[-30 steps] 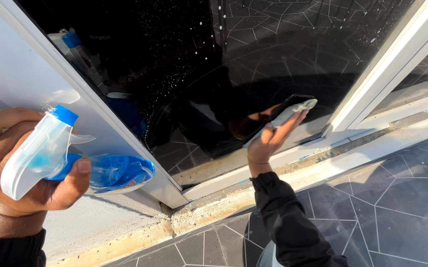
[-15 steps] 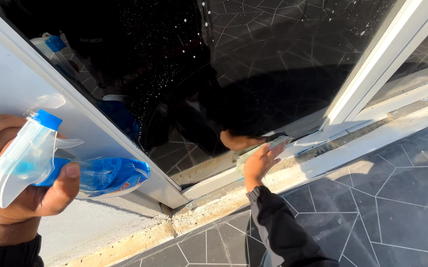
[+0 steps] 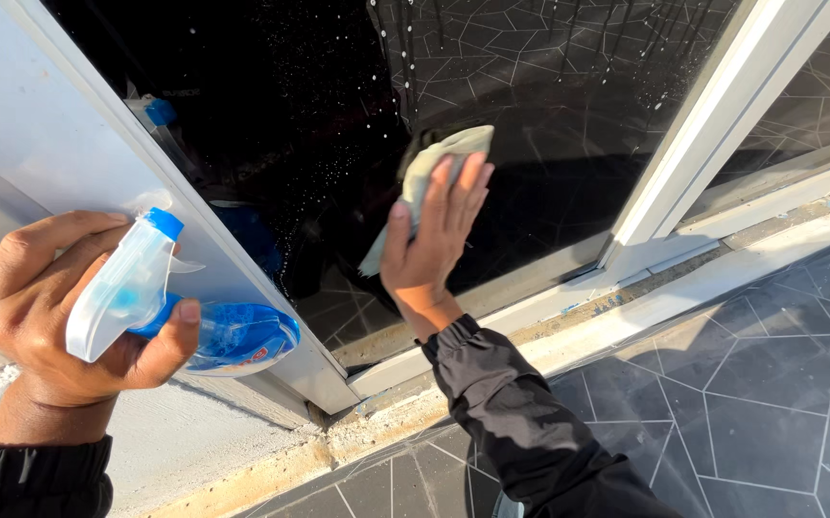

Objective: The person sprays a cleaning liquid onto a glass door and wipes the surface using a cloth.

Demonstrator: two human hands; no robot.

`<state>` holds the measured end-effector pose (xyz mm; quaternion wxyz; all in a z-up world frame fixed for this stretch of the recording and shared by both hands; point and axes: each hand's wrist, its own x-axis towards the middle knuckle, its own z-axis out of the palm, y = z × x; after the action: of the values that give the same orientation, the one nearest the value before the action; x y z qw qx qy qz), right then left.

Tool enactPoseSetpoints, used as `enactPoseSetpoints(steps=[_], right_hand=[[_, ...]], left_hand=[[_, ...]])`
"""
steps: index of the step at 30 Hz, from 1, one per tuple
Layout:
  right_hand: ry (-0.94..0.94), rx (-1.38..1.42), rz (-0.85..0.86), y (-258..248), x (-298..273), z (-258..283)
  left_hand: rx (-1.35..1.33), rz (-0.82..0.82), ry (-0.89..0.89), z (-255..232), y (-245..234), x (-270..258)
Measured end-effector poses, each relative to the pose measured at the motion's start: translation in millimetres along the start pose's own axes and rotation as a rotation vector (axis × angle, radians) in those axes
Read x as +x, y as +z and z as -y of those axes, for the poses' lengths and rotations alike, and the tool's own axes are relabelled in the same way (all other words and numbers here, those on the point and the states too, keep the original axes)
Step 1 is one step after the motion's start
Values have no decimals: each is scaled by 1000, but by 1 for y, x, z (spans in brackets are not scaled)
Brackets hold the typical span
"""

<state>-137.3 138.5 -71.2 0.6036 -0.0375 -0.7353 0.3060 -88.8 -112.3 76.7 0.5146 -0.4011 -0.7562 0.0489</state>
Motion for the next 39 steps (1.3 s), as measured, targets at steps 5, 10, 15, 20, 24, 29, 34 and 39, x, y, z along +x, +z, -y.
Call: enactPoseSetpoints(steps=[5,10,15,20,24,29,34,39], right_hand=[[-471,-44,490,-7,-86,28],[-124,-190,351,-45,-109,-31],[589,-48,191,-68,-66,-86],[828,190,-24,-83,-13,-163],[718,326,-121,-98,38,-193],[268,183,-101,-96,123,-130],[-189,122,-9,-56,119,10],[-787,-11,452,-37,5,64]], left_hand=[[-455,37,-343,-42,-13,18],[-1246,167,-784,-91,-9,40],[-1449,310,-799,-122,13,70],[-1378,298,-762,-135,21,106],[-1218,308,-785,-130,12,123],[-1056,305,-842,-106,-13,129],[-946,231,-896,-86,-43,109],[-729,340,-1026,-72,-58,83]])
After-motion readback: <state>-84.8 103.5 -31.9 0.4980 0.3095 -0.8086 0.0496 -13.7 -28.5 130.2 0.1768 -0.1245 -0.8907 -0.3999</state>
